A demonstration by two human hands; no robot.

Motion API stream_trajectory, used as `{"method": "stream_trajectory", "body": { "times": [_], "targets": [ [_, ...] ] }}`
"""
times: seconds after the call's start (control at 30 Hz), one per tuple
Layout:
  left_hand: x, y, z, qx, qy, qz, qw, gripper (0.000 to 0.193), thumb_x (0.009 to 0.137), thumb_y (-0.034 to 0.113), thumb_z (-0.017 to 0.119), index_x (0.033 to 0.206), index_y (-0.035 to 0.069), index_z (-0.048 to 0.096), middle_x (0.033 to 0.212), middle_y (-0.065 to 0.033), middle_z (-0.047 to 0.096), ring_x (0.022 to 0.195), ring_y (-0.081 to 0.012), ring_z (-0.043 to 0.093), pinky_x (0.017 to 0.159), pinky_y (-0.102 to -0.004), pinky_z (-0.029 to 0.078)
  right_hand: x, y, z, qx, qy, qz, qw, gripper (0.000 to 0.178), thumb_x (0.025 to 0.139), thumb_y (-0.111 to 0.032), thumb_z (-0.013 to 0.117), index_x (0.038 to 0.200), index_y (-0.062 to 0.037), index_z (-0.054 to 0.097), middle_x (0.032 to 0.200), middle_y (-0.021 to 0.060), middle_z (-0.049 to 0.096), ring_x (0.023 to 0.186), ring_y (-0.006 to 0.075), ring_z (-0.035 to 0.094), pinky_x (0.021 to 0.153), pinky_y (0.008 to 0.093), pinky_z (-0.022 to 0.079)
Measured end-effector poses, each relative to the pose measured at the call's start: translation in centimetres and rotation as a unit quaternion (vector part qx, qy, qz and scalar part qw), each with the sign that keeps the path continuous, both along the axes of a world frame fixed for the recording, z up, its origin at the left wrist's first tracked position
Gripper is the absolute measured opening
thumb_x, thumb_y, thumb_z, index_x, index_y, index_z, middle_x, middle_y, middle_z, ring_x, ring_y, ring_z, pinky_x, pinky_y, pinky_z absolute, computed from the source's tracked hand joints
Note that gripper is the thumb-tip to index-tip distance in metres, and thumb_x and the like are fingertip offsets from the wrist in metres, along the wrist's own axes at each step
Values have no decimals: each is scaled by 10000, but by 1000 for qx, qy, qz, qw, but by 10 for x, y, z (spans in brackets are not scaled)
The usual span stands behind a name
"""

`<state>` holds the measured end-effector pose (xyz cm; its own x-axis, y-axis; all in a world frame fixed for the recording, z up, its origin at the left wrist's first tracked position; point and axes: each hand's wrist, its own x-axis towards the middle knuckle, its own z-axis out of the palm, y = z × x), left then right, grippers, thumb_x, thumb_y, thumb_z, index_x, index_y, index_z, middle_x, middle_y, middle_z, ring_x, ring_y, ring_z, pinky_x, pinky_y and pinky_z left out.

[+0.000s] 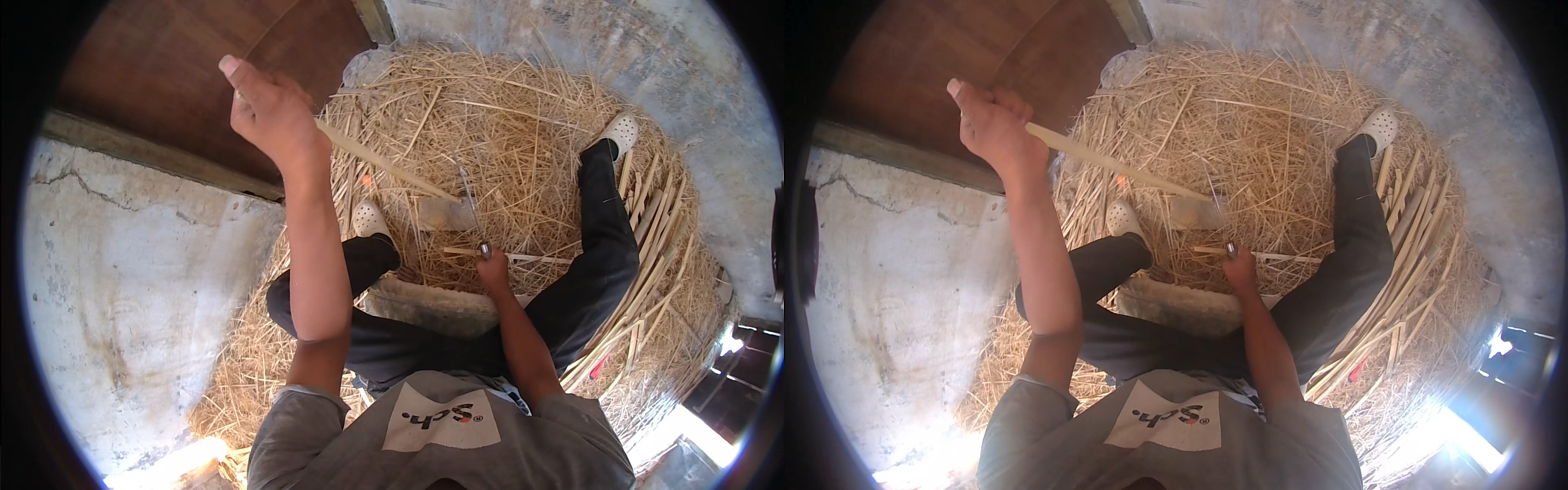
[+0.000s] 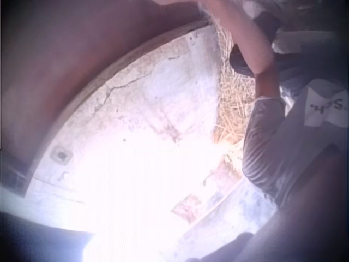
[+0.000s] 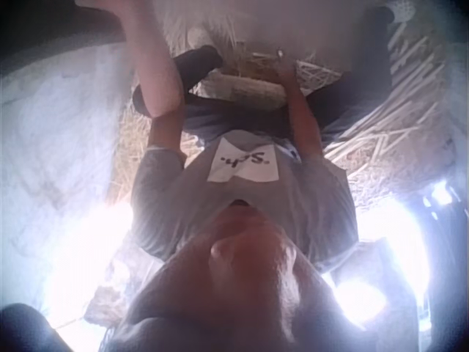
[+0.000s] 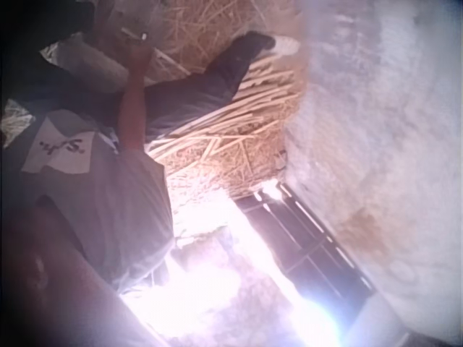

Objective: The person sits on a straw-covered floor and uses a large knife to split long bamboo poles into thin strips. They hold the bamboo vertically and strike it with a wooden mallet to drive the blade through the material, then separate the resulting strips by hand.

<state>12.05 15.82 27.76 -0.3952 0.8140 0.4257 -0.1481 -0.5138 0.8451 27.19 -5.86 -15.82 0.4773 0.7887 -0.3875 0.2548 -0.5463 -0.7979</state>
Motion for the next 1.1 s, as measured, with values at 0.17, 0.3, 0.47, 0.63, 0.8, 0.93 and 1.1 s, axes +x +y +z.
{"method": "stream_trajectory", "body": {
  "times": [0.17,0.3,0.47,0.63,0.8,0.93,1.1],
  "targets": [
    [5,-1,4,2,7,-3,1000,562,1016,488,419,601,130,292,473,41,322,420,-59,265,399,-249,202,-2,8,17,-19,-55,48,997,180,823,-176,601,826,3,615,773,191,630,739,339,644,668,486,485],
    [14,6,-1,25,24,-15,999,576,1021,474,419,578,137,270,477,60,305,421,-45,255,394,-250,189,4,-19,-46,-179,-88,54,978,203,781,-170,636,881,6,622,793,207,637,762,370,633,685,478,474],
    [14,10,-1,37,15,-29,999,578,1023,460,422,571,141,258,473,65,287,420,-42,237,393,-252,174,-2,3,-15,-63,-10,38,997,303,734,-179,668,971,9,647,863,234,660,854,384,654,737,458,496],
    [14,4,3,25,15,-22,999,578,1023,459,420,567,144,255,468,65,284,420,-42,230,391,-250,172,-12,5,6,-26,-7,12,1000,368,716,-182,682,1032,5,654,903,252,665,900,379,661,781,456,508],
    [21,7,3,32,15,-36,999,547,1017,441,435,591,141,269,478,57,298,425,-46,231,398,-260,169,2,-15,-72,-184,-40,25,982,329,746,-220,675,990,-1,649,872,239,654,852,372,649,759,467,496],
    [12,-1,5,-2,-17,-41,999,518,1008,424,451,618,139,265,486,36,290,436,-71,242,423,-275,180,-8,-3,-36,-69,-41,25,996,358,749,-239,672,1015,0,658,899,261,667,923,411,650,823,472,506],
    [-11,10,3,-18,-56,-142,988,507,1000,420,460,628,147,249,492,14,236,455,-107,210,444,-289,174,-17,8,-28,-75,-18,89,993,252,776,-189,648,914,21,628,750,209,615,735,342,613,697,469,479]
  ]
}}
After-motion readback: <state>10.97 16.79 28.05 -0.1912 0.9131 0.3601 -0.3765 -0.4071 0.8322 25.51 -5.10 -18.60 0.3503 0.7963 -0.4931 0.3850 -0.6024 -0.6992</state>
